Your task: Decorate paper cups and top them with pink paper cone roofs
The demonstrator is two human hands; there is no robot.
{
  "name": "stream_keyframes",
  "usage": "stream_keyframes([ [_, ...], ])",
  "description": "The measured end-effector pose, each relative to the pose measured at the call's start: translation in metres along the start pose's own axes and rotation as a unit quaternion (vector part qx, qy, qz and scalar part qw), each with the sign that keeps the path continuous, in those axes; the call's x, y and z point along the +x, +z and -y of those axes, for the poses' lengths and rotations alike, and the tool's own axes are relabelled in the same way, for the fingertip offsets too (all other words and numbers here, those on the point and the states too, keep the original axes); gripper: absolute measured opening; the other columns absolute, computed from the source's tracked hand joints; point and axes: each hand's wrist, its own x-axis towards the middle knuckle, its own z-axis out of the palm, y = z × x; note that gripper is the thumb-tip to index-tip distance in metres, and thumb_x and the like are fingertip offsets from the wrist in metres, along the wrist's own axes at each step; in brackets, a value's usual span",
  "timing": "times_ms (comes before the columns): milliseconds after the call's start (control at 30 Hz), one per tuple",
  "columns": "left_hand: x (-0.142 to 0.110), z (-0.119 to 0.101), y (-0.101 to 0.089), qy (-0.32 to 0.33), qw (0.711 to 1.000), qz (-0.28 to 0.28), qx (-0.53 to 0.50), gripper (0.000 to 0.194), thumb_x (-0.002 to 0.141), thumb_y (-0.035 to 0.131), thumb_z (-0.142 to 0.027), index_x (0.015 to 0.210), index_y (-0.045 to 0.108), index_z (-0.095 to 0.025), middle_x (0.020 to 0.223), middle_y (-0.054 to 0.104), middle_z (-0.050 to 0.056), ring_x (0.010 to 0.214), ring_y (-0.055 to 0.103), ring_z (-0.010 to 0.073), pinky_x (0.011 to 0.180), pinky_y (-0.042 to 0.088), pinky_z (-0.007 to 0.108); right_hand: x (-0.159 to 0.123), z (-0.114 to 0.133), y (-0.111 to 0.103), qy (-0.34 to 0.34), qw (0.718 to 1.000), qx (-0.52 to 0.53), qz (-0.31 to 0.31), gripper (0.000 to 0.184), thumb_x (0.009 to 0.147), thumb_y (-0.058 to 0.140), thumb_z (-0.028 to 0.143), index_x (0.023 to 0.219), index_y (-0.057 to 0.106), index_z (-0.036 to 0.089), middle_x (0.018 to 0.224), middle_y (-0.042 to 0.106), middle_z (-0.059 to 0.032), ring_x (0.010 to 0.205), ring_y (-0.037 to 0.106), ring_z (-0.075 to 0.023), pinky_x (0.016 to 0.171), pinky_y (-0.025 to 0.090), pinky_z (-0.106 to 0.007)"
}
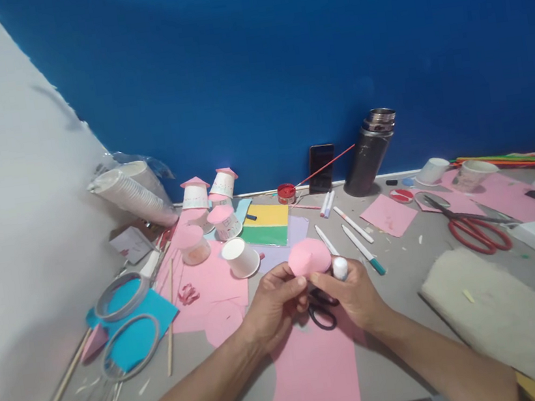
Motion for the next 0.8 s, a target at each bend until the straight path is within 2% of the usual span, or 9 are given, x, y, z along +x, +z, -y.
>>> stream_keyframes([
  [133,-0.001,0.003,0.001,-0.003,1.0,0.006,-0.019,0.038,0.063,0.096,-0.033,0.085,0.071,-0.015,0.059,0.059,-0.002,0.05,0.049,0.0084,0.05,0.036,0.021,-0.003,-0.004,0.004,0.019,0.998,0.049,0.015,0.036,0.071,0.087,0.045,0.068,0.066,0.016,0.055,0.062,-0.0018,0.045,0.049,-0.012,0.041,0.045,-0.026],
  [233,-0.001,0.001,0.0,0.019,1.0,0.003,0.0,0.039,0.061,0.097,-0.034,0.083,0.074,-0.013,0.064,0.062,0.0,0.052,0.049,0.0072,0.053,0.037,0.021,-0.002,-0.008,0.002,0.016,0.998,0.055,0.02,0.035,0.073,0.088,0.045,0.072,0.068,0.016,0.058,0.064,-0.0019,0.05,0.056,-0.0142,0.045,0.048,-0.027],
  [367,0.001,-0.003,-0.001,0.069,0.997,-0.01,0.036,0.041,0.058,0.099,-0.036,0.08,0.076,-0.011,0.064,0.064,0.001,0.054,0.049,0.0064,0.055,0.037,0.021,0.002,-0.012,-0.004,0.01,0.998,0.051,0.039,0.037,0.074,0.089,0.043,0.066,0.064,0.017,0.051,0.053,0.0039,0.047,0.046,-0.01,0.046,0.045,-0.025],
  [467,0.001,-0.001,0.0,0.07,0.997,-0.023,0.023,0.04,0.057,0.1,-0.036,0.078,0.075,-0.012,0.064,0.063,0.0,0.053,0.05,0.0074,0.053,0.038,0.022,0.004,-0.014,-0.004,0.018,0.997,0.067,0.018,0.038,0.073,0.089,0.042,0.065,0.062,0.017,0.05,0.048,0.0062,0.047,0.041,-0.0085,0.046,0.041,-0.024],
  [600,0.001,0.004,0.004,0.059,0.998,-0.021,-0.012,0.04,0.056,0.1,-0.032,0.079,0.073,-0.013,0.068,0.067,0.002,0.054,0.054,0.0083,0.056,0.041,0.022,0.003,-0.016,0.002,0.02,0.996,0.082,-0.036,0.041,0.067,0.092,0.043,0.066,0.06,0.018,0.053,0.049,0.0061,0.048,0.041,-0.0087,0.045,0.039,-0.024],
  [700,0.001,0.006,0.006,0.041,0.999,-0.017,-0.027,0.038,0.057,0.099,-0.031,0.078,0.073,-0.012,0.067,0.068,0.002,0.055,0.055,0.0087,0.056,0.041,0.022,0.001,-0.016,0.004,0.019,0.996,0.077,-0.035,0.04,0.067,0.091,0.045,0.068,0.061,0.019,0.052,0.048,0.0064,0.047,0.041,-0.0093,0.045,0.039,-0.025],
  [800,0.001,0.003,0.005,0.052,0.998,-0.014,-0.021,0.037,0.059,0.098,-0.033,0.08,0.074,-0.013,0.071,0.07,0.004,0.059,0.058,0.0109,0.058,0.042,0.023,0.002,-0.018,0.003,0.018,0.999,0.047,-0.023,0.042,0.068,0.09,0.048,0.065,0.059,0.019,0.051,0.046,0.007,0.047,0.038,-0.0086,0.045,0.038,-0.025],
])
